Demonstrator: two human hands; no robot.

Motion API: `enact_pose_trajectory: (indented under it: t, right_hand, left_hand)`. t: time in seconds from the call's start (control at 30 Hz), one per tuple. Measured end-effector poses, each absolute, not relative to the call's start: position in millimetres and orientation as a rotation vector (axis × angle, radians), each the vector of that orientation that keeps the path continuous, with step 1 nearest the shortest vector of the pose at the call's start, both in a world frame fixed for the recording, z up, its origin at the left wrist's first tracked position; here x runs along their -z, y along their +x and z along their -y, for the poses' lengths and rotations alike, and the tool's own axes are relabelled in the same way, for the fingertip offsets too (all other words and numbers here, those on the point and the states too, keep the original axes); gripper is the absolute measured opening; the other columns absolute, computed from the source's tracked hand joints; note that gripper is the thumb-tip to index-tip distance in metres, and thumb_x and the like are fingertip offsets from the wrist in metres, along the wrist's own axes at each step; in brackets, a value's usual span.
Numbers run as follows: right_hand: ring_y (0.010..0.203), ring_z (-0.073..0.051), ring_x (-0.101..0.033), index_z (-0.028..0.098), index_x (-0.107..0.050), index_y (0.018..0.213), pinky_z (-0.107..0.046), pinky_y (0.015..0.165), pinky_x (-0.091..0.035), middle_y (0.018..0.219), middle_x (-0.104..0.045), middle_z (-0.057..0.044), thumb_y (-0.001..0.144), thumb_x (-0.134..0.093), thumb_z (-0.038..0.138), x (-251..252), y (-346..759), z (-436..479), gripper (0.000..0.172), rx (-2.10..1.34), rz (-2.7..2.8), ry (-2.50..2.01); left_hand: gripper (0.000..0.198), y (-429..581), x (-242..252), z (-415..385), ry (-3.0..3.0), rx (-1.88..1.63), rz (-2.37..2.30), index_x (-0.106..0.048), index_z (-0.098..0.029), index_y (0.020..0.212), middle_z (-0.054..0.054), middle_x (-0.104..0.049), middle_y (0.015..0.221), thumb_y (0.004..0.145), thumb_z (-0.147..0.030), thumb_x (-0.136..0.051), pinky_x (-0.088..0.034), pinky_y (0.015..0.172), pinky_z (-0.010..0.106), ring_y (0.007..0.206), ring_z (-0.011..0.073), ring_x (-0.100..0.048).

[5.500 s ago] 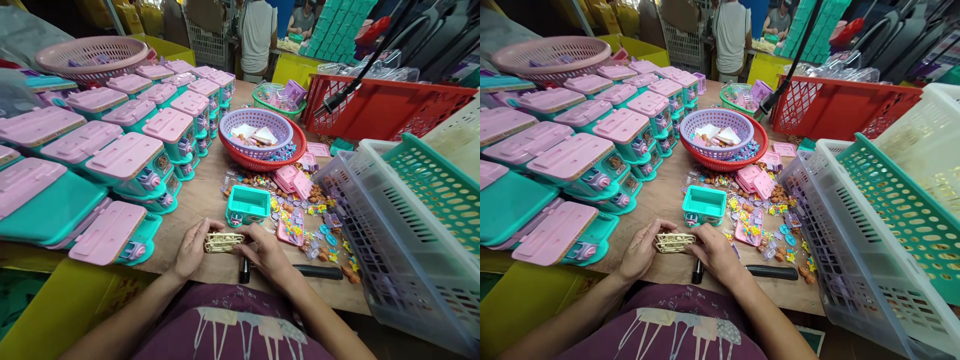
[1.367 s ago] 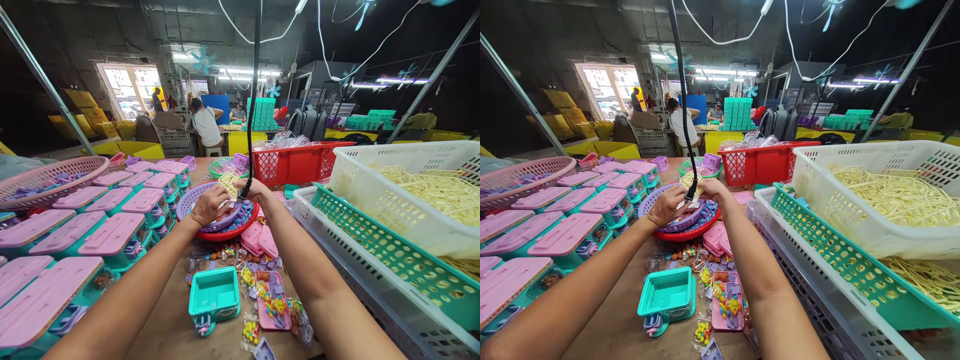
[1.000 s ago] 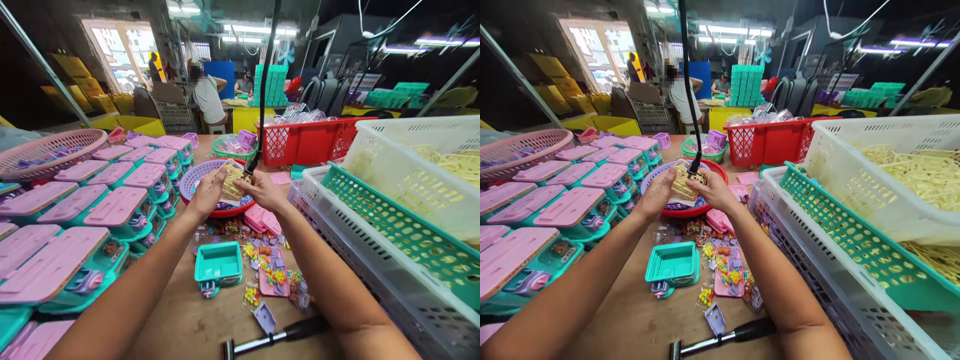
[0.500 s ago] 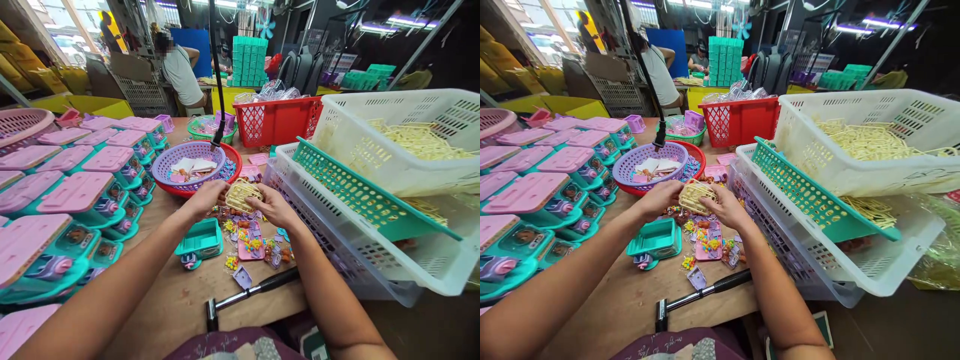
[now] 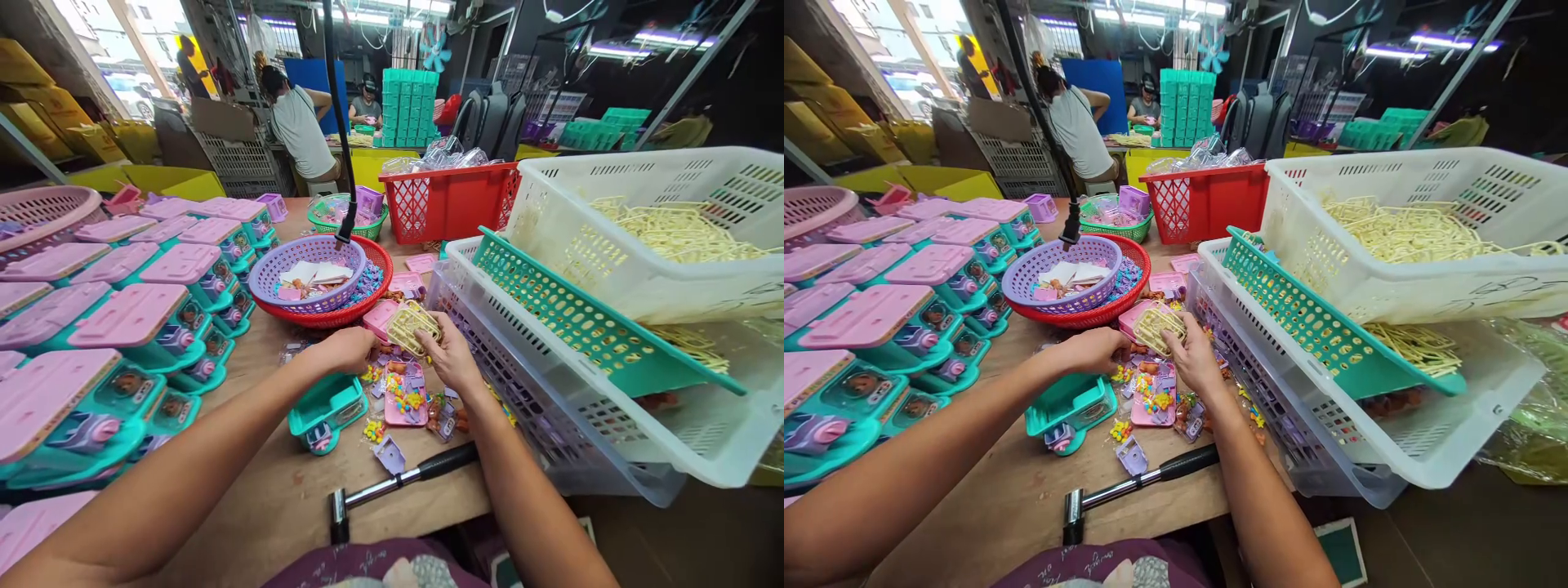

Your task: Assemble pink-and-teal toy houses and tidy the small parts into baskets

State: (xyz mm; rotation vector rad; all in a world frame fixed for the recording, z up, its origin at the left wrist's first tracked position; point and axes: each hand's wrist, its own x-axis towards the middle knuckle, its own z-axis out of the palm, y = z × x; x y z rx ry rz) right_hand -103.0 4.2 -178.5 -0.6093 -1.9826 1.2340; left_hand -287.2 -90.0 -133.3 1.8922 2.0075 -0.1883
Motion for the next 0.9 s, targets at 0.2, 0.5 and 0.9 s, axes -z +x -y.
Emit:
enact_pose_trajectory:
  t: [0.2, 0.5, 0.9]
  right_hand:
    - [0.085, -0.018, -0.059, 0.018, -0.055, 0.112, -0.028, 0.078, -0.045, 0.096, -0.064, -0.004, 0.092, -0.055, 0.039, 181, -110, 3, 0.029, -1.190, 2.029, -0.564]
    - [0.084, -0.018, -0.058, 0.019, -0.055, 0.111, -0.028, 0.077, -0.045, 0.096, -0.064, -0.003, 0.092, -0.054, 0.038, 188, -110, 6, 0.027, -1.185, 2.037, -0.601]
    - [0.083, -0.018, -0.060, 0.019, -0.057, 0.112, -0.027, 0.077, -0.046, 0.094, -0.065, -0.003, 0.093, -0.052, 0.032, 172, -121, 18, 0.024, -1.124, 2.088, -0.543]
  left_hand:
    - [0.030, -289, 136, 95, 1.860, 0.189, -2.013, -0.071, -0.021, 0.089, 0.004, -0.073, 0.087, 0.059, -0.019, -0.077, -0.046, 0.061, 0.025, 0.079, 0.0221, -0.067]
    - [0.029, -282, 138, 89, 1.815, 0.229, -2.055, -0.070, -0.019, 0.078, 0.006, -0.071, 0.080, 0.052, -0.011, -0.077, -0.048, 0.062, 0.027, 0.077, 0.0244, -0.067]
    - [0.009, -277, 98, 142, 1.823, -0.444, -1.988, -0.067, -0.020, 0.085, -0.001, -0.070, 0.080, 0.079, -0.024, -0.062, -0.044, 0.063, 0.024, 0.070, 0.0138, -0.061]
